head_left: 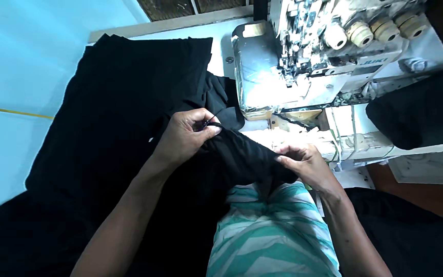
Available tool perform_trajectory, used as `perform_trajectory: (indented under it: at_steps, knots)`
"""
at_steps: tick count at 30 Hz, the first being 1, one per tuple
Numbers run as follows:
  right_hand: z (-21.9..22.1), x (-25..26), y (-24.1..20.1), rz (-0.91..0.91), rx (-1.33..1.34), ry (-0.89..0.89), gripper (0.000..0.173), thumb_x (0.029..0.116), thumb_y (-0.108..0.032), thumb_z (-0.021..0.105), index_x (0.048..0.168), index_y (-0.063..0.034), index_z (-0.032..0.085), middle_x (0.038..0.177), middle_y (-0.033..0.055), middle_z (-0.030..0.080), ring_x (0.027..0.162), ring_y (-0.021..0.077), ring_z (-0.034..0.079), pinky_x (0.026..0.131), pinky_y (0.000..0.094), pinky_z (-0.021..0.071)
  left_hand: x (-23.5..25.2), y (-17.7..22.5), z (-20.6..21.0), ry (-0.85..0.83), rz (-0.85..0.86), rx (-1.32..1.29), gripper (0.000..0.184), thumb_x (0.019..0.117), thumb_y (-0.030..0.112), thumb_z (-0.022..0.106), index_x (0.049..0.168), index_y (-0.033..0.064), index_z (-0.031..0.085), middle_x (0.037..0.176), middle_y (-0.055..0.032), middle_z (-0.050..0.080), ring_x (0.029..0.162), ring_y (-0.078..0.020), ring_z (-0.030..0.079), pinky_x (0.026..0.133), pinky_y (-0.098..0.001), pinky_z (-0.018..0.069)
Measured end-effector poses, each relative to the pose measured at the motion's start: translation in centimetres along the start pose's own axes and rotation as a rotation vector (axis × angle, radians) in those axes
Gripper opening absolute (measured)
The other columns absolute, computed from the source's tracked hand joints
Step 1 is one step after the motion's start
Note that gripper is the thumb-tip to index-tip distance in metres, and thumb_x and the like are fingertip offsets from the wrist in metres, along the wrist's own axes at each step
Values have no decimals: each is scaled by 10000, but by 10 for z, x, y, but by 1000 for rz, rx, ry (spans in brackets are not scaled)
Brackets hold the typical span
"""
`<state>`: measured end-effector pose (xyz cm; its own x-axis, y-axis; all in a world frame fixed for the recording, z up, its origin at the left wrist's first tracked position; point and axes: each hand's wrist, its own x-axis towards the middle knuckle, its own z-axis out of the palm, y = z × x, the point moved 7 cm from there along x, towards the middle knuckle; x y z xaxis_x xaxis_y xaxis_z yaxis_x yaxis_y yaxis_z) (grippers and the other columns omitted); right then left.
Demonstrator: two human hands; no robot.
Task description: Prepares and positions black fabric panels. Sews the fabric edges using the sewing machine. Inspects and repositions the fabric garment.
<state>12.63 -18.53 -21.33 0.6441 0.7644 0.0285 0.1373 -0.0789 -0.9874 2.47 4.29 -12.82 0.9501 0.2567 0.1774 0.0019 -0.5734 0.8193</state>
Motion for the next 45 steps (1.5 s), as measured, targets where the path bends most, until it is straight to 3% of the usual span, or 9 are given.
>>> perform_trajectory:
  at_steps: [4,11,16,20,23,27,35,40,45]
  knots:
    - [5,9,-7,-2,305,94,268,904,-36,416,891,-190,635,835,-115,642,776,-35,602,694,172,513,-5,-7,5,-7,-49,29,79,856,-12,720,878,49,674,792,64,640,689,76,562,643,-86,469]
    - [3,24,-18,-150,153,126,287,779,-15,809,699,-147,566,842,-62,610,795,-9,579,690,147,495,-12,-3,16,-49,-76,-91,102,851,8,735,853,82,665,730,87,617,631,60,550,590,-91,455]
    - [6,30,-10,-18,410,100,201,897,57,639,832,-129,597,832,-45,630,753,21,601,684,192,535,-16,-5,21,-134,-71,-224,137,806,10,775,837,95,672,731,89,631,646,48,570,600,-103,474]
    - [18,27,-4,32,394,86,254,1037,-35,431,1172,-84,640,1070,-22,663,926,35,640,816,233,555,-20,-7,26,-210,-121,-215,152,804,-46,766,865,60,675,721,32,625,601,4,550,543,-116,449]
    - [24,25,-4,21,415,73,244,1057,-92,445,1087,-105,687,1026,-39,700,913,23,652,812,215,556,-19,-3,26,-202,-122,-113,139,815,-29,764,857,62,668,718,29,611,598,8,530,542,-118,430]
    - [25,24,-6,55,413,106,175,816,-2,759,902,-125,669,831,-29,669,758,38,644,698,213,569,-15,0,22,-149,-98,12,129,835,5,775,866,71,668,738,24,625,622,0,549,564,-135,444]
    - [28,25,0,-16,501,113,171,799,49,750,777,-115,704,810,-17,688,783,54,652,718,225,571,-17,-16,37,-211,-133,132,167,808,87,840,806,83,674,689,22,609,601,-34,547,554,-195,443]
    - [25,20,-2,6,380,188,236,818,58,735,738,-130,617,752,-43,631,714,30,606,664,203,542,-16,0,35,-207,-5,232,344,965,328,641,1225,108,692,997,17,679,830,-56,622,747,-259,531]
    - [26,11,-10,-52,391,307,275,821,60,731,719,-158,597,761,-72,621,732,5,599,680,178,537,-16,29,38,-171,192,381,286,988,266,586,1173,130,756,909,20,676,796,-68,643,694,-257,535]
